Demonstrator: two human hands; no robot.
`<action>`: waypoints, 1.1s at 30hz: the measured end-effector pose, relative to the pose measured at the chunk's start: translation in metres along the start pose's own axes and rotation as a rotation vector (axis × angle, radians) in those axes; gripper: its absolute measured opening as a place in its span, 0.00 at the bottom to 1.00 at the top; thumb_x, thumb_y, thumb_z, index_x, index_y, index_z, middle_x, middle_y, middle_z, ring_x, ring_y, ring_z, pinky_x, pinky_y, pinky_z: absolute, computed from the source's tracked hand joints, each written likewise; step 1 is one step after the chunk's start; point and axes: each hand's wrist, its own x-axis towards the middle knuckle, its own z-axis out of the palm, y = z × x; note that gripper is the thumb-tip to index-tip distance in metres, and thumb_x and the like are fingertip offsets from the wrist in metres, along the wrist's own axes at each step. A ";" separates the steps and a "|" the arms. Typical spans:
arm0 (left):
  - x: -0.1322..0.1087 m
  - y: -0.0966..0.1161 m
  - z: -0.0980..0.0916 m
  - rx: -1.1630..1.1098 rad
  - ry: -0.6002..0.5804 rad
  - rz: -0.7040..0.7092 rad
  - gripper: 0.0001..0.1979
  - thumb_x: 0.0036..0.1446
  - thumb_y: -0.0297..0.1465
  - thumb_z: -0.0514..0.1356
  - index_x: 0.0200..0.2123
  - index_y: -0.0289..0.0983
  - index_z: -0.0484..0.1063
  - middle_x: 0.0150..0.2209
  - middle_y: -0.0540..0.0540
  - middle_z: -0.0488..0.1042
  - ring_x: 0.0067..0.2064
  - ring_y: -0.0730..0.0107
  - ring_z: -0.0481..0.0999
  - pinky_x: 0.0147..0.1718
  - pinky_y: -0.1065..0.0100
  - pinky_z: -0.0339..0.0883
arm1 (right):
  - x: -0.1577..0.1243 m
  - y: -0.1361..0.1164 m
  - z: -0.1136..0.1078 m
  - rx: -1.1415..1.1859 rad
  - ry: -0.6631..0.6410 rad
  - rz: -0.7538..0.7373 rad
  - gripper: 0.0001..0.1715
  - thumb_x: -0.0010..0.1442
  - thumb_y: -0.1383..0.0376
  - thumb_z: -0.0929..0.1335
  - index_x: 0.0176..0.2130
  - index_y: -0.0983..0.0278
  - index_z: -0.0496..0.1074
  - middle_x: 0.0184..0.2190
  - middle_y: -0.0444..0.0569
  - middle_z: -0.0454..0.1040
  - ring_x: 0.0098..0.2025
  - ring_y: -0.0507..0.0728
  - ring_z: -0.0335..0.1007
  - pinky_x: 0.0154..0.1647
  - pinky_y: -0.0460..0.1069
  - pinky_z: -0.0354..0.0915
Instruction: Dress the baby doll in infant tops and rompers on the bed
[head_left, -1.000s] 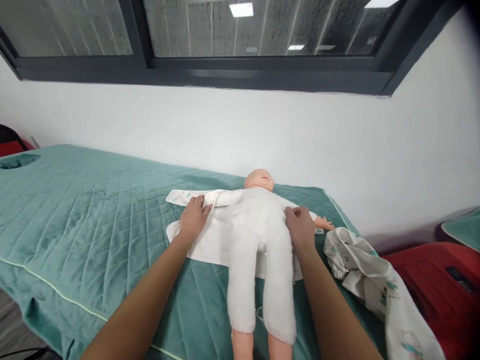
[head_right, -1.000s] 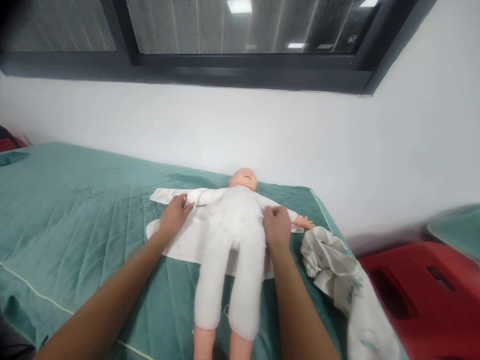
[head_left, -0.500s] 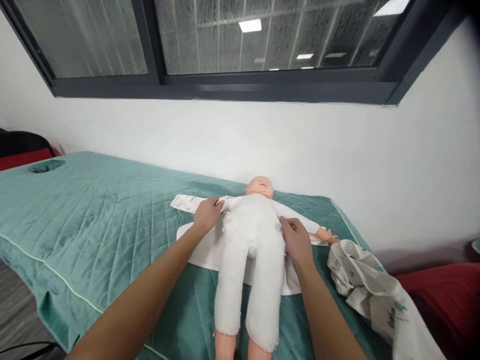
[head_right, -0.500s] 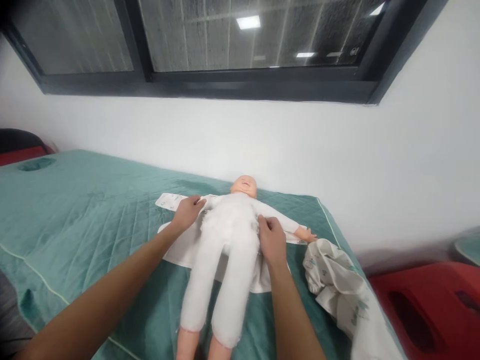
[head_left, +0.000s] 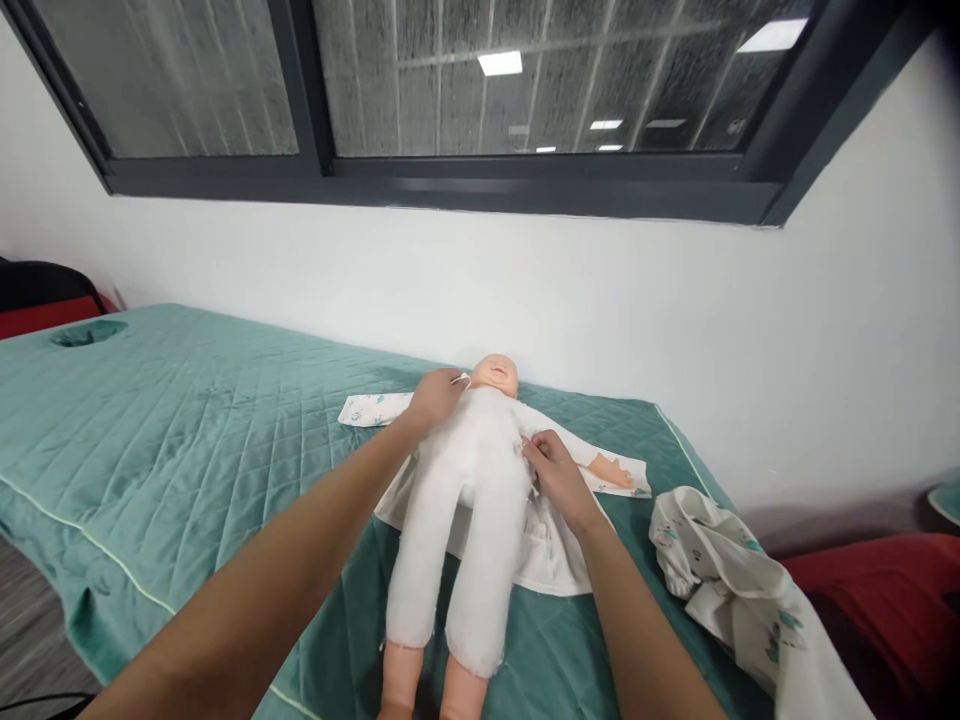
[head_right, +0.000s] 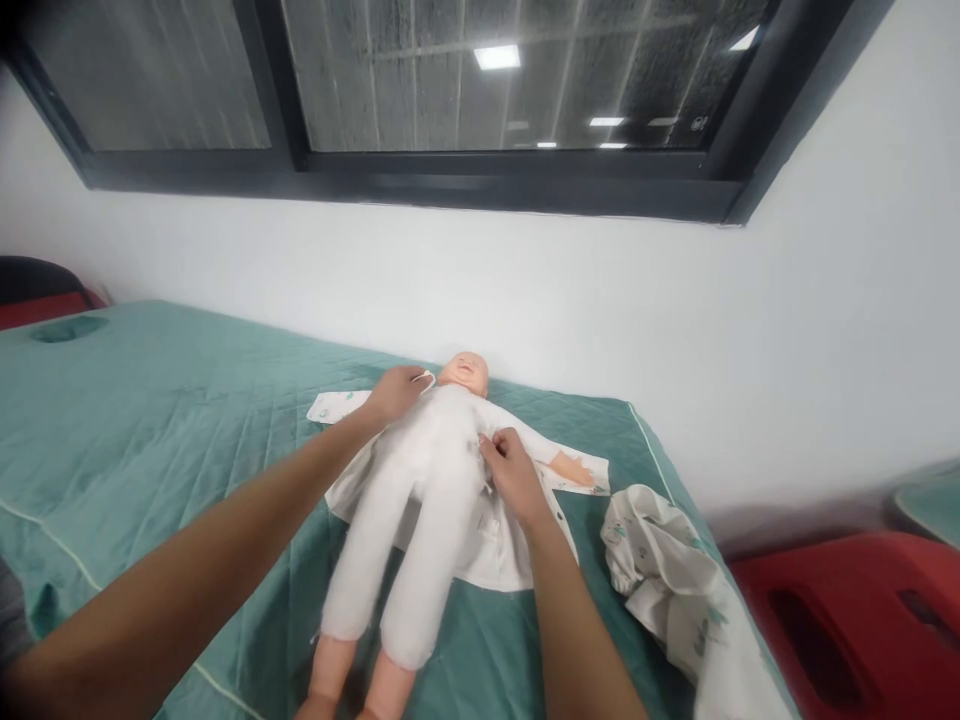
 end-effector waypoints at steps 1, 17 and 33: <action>0.002 0.002 -0.001 0.005 -0.006 -0.001 0.18 0.64 0.36 0.49 0.31 0.35 0.75 0.33 0.44 0.78 0.34 0.66 0.73 0.32 0.69 0.59 | -0.001 0.000 0.001 0.018 -0.015 -0.004 0.23 0.57 0.44 0.65 0.31 0.60 0.58 0.22 0.37 0.57 0.25 0.51 0.53 0.27 0.46 0.52; -0.043 0.035 -0.012 0.097 -0.065 0.002 0.14 0.60 0.30 0.53 0.43 0.35 0.77 0.46 0.38 0.78 0.49 0.57 0.76 0.50 0.62 0.66 | 0.011 0.003 0.009 -0.192 -0.238 0.040 0.17 0.63 0.48 0.58 0.37 0.58 0.53 0.26 0.38 0.58 0.30 0.54 0.59 0.35 0.49 0.57; -0.147 -0.050 -0.020 -0.868 0.020 -0.349 0.28 0.56 0.50 0.60 0.53 0.39 0.71 0.54 0.43 0.74 0.56 0.55 0.71 0.55 0.60 0.63 | 0.005 0.004 0.015 -0.207 -0.153 -0.015 0.18 0.63 0.47 0.57 0.38 0.58 0.55 0.30 0.41 0.62 0.34 0.56 0.63 0.39 0.51 0.59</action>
